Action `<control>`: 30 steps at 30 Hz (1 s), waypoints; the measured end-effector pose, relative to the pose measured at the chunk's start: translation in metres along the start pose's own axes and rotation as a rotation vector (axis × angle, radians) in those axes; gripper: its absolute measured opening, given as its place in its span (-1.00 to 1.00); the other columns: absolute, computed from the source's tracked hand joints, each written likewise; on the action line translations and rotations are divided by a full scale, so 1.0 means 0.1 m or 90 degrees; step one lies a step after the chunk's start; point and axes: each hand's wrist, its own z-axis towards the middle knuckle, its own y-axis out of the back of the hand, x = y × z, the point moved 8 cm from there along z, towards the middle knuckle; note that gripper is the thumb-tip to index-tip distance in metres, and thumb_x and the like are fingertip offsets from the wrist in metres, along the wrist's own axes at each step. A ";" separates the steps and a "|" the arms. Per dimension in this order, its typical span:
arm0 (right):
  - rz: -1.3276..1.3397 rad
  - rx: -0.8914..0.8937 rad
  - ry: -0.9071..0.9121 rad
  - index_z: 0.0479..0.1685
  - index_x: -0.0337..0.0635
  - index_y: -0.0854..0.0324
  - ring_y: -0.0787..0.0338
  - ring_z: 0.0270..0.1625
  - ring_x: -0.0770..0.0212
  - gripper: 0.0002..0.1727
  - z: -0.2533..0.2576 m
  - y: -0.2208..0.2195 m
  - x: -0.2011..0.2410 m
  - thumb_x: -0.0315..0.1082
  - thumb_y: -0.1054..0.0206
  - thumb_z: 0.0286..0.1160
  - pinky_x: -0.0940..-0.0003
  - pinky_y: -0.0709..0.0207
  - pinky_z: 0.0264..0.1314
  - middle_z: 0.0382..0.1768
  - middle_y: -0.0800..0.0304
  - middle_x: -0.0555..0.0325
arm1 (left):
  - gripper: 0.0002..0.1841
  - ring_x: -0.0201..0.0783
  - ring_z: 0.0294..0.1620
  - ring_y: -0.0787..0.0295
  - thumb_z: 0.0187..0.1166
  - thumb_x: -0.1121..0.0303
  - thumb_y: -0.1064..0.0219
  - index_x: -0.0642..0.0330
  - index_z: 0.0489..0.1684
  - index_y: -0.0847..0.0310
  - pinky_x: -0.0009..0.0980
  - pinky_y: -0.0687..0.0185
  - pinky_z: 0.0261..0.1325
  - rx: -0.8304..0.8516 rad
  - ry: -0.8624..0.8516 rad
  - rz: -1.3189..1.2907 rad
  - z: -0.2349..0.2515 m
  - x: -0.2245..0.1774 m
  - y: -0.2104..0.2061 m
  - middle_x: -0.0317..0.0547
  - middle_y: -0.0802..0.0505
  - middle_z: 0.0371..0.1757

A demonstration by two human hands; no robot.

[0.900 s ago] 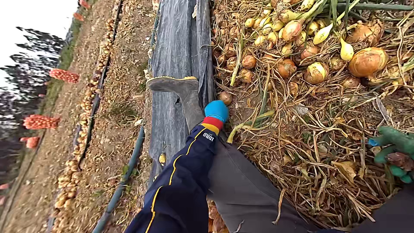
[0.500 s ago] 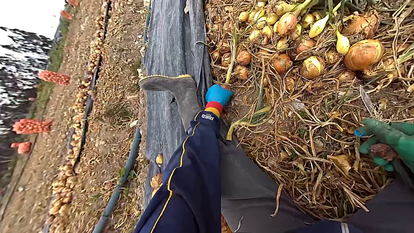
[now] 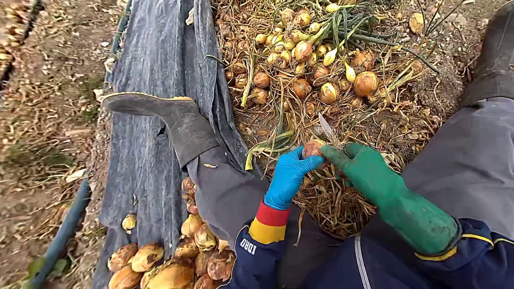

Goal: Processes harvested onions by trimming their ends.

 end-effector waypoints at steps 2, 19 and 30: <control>0.025 0.003 0.003 -0.27 0.15 -0.76 -0.78 -0.56 0.12 -0.14 -0.04 -0.03 -0.05 0.74 0.02 0.30 -0.04 -0.74 -0.51 -0.52 -0.78 0.19 | -0.62 -0.19 -0.05 -0.90 0.48 0.05 -0.56 0.11 0.07 -0.84 -0.14 -0.84 0.07 -0.019 0.009 0.028 -0.08 0.01 -0.10 -0.07 -0.94 -0.09; 0.442 0.146 -0.018 -0.17 -0.14 -0.76 -0.60 -0.75 0.16 -0.19 -0.41 -0.05 -0.45 0.47 0.01 0.65 0.24 -0.58 -0.76 -0.63 -0.65 0.00 | -0.14 0.22 0.61 -0.49 0.58 -0.36 -0.11 0.11 0.72 -0.33 0.19 -0.56 0.47 0.077 -0.045 -0.555 -0.33 -0.07 0.43 0.26 -0.49 0.67; 0.341 0.068 -0.150 -0.14 -0.09 -0.70 -0.76 -0.62 0.07 -0.07 -0.44 -0.41 -0.52 0.67 0.03 0.41 0.17 -0.70 -0.61 -0.50 -0.79 0.02 | -0.32 0.08 0.45 -0.70 0.61 0.23 -0.44 -0.01 0.78 -0.35 0.10 -0.71 0.41 -0.170 0.013 -0.308 -0.54 0.36 -0.48 0.03 -0.66 0.57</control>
